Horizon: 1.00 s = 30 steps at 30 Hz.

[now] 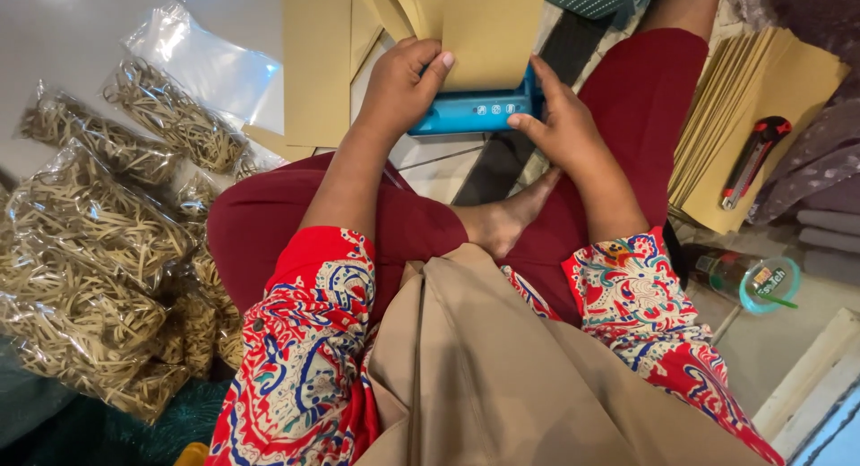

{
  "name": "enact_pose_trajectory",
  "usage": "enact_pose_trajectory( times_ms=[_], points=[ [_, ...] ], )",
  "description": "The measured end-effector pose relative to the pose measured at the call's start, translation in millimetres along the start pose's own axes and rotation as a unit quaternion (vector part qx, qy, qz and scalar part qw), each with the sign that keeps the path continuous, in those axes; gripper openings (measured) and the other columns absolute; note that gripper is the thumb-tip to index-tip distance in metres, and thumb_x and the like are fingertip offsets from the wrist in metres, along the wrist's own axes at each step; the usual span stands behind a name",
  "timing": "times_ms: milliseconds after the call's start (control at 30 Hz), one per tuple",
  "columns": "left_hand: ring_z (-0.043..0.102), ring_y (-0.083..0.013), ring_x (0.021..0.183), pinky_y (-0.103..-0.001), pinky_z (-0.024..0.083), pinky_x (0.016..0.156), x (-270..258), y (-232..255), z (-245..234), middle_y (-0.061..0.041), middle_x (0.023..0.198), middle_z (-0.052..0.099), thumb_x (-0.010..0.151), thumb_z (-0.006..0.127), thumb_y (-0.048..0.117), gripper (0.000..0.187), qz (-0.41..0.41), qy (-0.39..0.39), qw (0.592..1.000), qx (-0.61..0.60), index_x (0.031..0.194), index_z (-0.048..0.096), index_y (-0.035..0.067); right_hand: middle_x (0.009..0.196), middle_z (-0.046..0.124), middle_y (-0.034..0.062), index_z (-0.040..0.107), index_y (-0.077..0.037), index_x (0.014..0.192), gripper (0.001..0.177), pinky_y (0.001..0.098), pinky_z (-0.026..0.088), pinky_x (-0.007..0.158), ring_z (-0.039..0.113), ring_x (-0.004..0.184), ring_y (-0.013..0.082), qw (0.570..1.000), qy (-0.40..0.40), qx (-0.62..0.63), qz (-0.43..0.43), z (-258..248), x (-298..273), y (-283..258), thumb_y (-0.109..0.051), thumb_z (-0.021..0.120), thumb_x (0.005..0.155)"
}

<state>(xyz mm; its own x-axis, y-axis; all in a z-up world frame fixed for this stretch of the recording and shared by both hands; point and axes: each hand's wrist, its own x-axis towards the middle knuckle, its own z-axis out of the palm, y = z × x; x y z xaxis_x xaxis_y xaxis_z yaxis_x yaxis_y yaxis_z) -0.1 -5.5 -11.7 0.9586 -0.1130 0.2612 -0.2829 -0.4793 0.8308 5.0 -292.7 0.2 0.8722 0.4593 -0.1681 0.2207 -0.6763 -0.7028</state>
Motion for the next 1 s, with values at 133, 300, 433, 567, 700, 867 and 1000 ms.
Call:
enact_pose_trajectory(
  times_ms=[133, 300, 433, 567, 700, 867, 1000],
  points=[
    [0.050, -0.0224, 0.072, -0.038, 0.035, 0.063, 0, 3, -2, -0.004, 0.070, 0.047, 0.106, 0.056, 0.029, 0.036, -0.006, -0.003, 1.000, -0.003, 0.076, 0.048, 0.011, 0.162, 0.043, 0.0207, 0.025, -0.018, 0.162, 0.084, 0.0498, 0.042, 0.106, 0.046, 0.144, 0.0426, 1.000, 0.000, -0.019, 0.009, -2, 0, -8, -0.037, 0.073, 0.096],
    [0.060, -0.0251, 0.077, -0.037, 0.042, 0.065, -1, 7, -4, -0.007, 0.078, 0.061, 0.105, 0.053, 0.032, 0.031, 0.010, 0.021, 1.000, -0.020, 0.100, 0.073, 0.008, 0.131, 0.063, 0.0189, 0.024, -0.029, 0.163, 0.081, 0.0457, 0.047, 0.078, 0.065, 0.101, 0.0384, 0.993, -0.042, -0.036, 0.108, -13, -3, -34, -0.040, 0.069, 0.096],
    [0.054, -0.0252, 0.078, -0.037, 0.040, 0.069, -3, 4, 0, -0.006, 0.077, 0.058, 0.106, 0.050, 0.027, 0.028, 0.031, 0.055, 0.997, -0.042, 0.092, 0.063, 0.007, 0.132, 0.064, 0.0197, 0.021, -0.030, 0.164, 0.082, 0.0470, 0.048, 0.079, 0.065, 0.106, 0.0428, 0.989, -0.047, -0.058, 0.126, -13, -3, -39, -0.041, 0.067, 0.097],
    [0.065, -0.0295, 0.125, -0.041, 0.050, 0.105, -11, -10, 11, -0.012, 0.133, 0.069, 0.107, 0.050, 0.030, 0.037, -0.074, 0.142, 0.986, -0.046, 0.136, 0.065, 0.015, 0.127, 0.064, 0.0208, 0.021, -0.032, 0.164, 0.079, 0.0482, 0.047, 0.076, 0.065, 0.104, 0.0441, 0.988, -0.053, -0.064, 0.133, -16, -6, -49, -0.040, 0.066, 0.099],
    [0.049, -0.0343, 0.144, -0.048, 0.046, 0.115, -23, 9, 10, -0.018, 0.154, 0.052, 0.109, 0.045, 0.028, 0.047, -0.215, 0.153, 0.962, -0.067, 0.154, 0.043, 0.017, 0.118, 0.065, 0.0239, 0.020, -0.033, 0.165, 0.081, 0.0487, 0.046, 0.073, 0.065, 0.099, 0.0466, 0.985, -0.056, -0.087, 0.140, -14, -4, -49, -0.043, 0.064, 0.098],
    [0.053, -0.0344, 0.134, -0.045, 0.044, 0.111, -32, -19, 44, -0.017, 0.144, 0.060, 0.106, 0.049, 0.029, 0.052, -0.193, 0.171, 0.966, 0.004, 0.155, 0.042, 0.012, 0.127, 0.064, 0.0246, 0.018, -0.033, 0.165, 0.081, 0.0496, 0.048, 0.076, 0.065, 0.104, 0.0481, 0.989, -0.028, -0.086, 0.119, -2, -9, -33, -0.046, 0.063, 0.100],
    [0.052, -0.0413, 0.132, -0.050, 0.043, 0.108, -33, -3, 45, -0.020, 0.148, 0.058, 0.108, 0.042, 0.032, 0.054, -0.213, 0.159, 0.963, 0.043, 0.156, 0.039, 0.009, 0.159, 0.038, 0.0299, 0.011, -0.021, 0.166, 0.091, 0.0543, 0.044, 0.102, 0.042, 0.142, 0.0493, 0.998, -0.002, -0.052, 0.039, 12, -25, -2, -0.037, 0.071, 0.099]
  ],
)
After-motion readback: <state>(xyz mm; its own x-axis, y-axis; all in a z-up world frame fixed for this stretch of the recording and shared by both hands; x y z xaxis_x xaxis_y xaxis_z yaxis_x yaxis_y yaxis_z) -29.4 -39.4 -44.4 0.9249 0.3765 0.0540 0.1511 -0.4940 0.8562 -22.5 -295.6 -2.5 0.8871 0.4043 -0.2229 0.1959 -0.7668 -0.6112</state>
